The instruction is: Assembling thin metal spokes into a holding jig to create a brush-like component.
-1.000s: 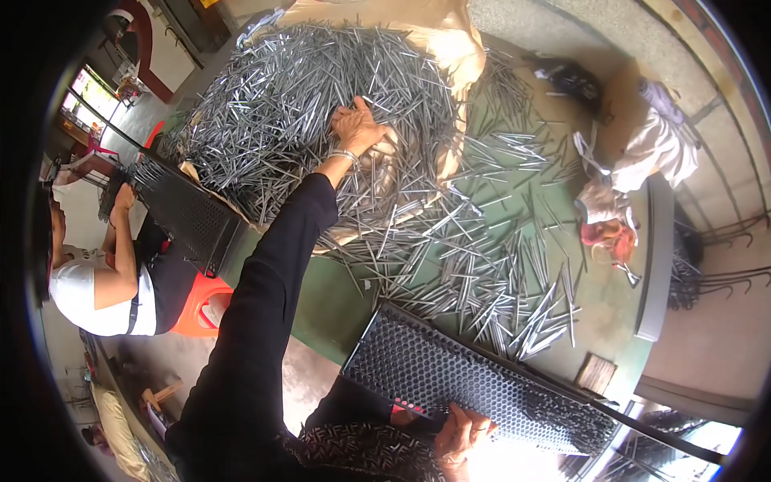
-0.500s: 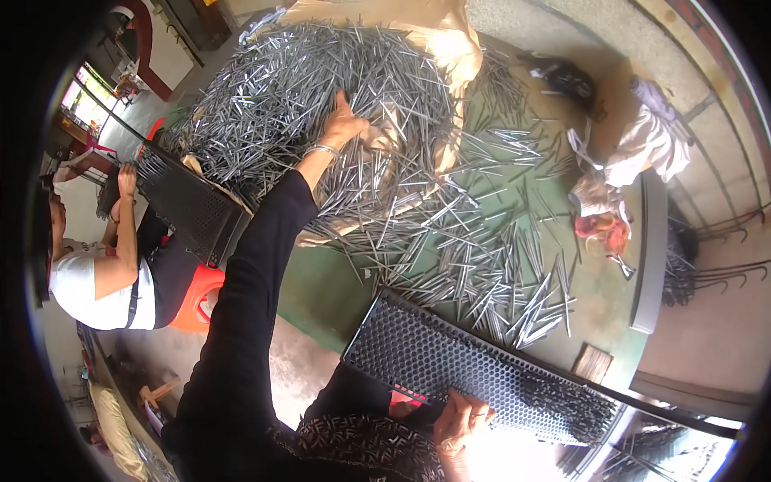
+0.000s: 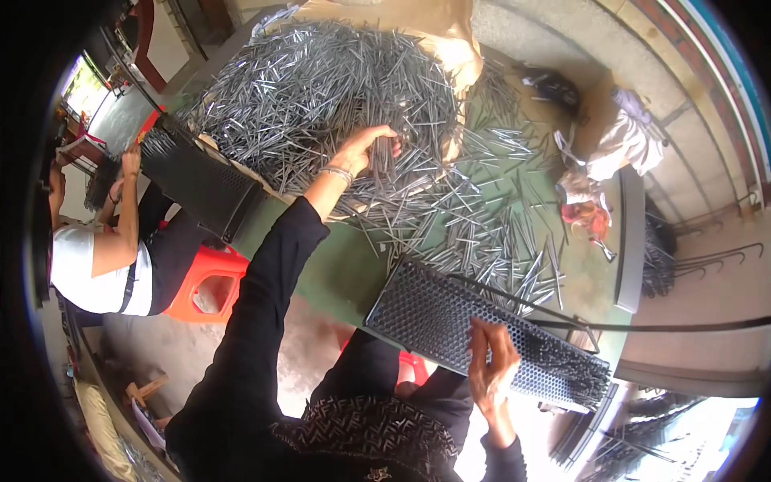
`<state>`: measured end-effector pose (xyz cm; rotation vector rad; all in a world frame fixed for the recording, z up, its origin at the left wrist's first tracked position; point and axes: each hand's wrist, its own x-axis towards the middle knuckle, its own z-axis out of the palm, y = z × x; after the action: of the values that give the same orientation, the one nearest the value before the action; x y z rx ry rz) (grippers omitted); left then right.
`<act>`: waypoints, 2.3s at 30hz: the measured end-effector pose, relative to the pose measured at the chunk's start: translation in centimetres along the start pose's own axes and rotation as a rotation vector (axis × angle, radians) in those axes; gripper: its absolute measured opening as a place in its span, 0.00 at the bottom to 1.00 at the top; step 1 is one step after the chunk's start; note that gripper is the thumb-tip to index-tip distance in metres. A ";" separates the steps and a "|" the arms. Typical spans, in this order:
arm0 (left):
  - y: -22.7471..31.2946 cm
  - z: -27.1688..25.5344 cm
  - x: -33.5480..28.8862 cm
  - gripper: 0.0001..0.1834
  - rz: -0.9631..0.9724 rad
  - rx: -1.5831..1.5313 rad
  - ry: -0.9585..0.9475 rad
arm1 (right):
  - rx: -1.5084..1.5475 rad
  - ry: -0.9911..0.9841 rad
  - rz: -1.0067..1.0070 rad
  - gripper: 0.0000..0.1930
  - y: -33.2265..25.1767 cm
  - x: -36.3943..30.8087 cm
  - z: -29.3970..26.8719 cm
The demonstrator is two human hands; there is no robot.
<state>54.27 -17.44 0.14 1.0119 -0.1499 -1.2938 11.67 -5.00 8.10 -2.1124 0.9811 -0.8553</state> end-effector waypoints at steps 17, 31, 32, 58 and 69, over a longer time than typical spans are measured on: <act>-10.9 -1.0 -13.1 0.31 0.816 0.638 0.135 | 0.722 -0.236 0.237 0.51 -5.0 17.9 17.0; -13.1 -0.8 -13.9 0.31 0.589 0.837 0.197 | 0.559 0.000 0.102 0.20 -2.3 16.3 20.7; -13.0 -0.6 -14.1 0.33 0.606 0.816 0.229 | 0.501 0.027 0.093 0.20 -2.3 16.8 20.9; -10.4 -3.9 -16.4 0.08 0.614 0.333 0.251 | -0.266 -0.537 0.021 0.37 0.2 19.4 15.9; -12.4 -5.2 -16.6 0.26 0.681 0.665 0.277 | 0.540 -0.492 0.213 0.44 -6.2 12.0 18.5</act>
<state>43.06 0.19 -4.37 1.5167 -0.6799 -0.4631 34.40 -6.45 5.55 -1.6020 0.6105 -0.3984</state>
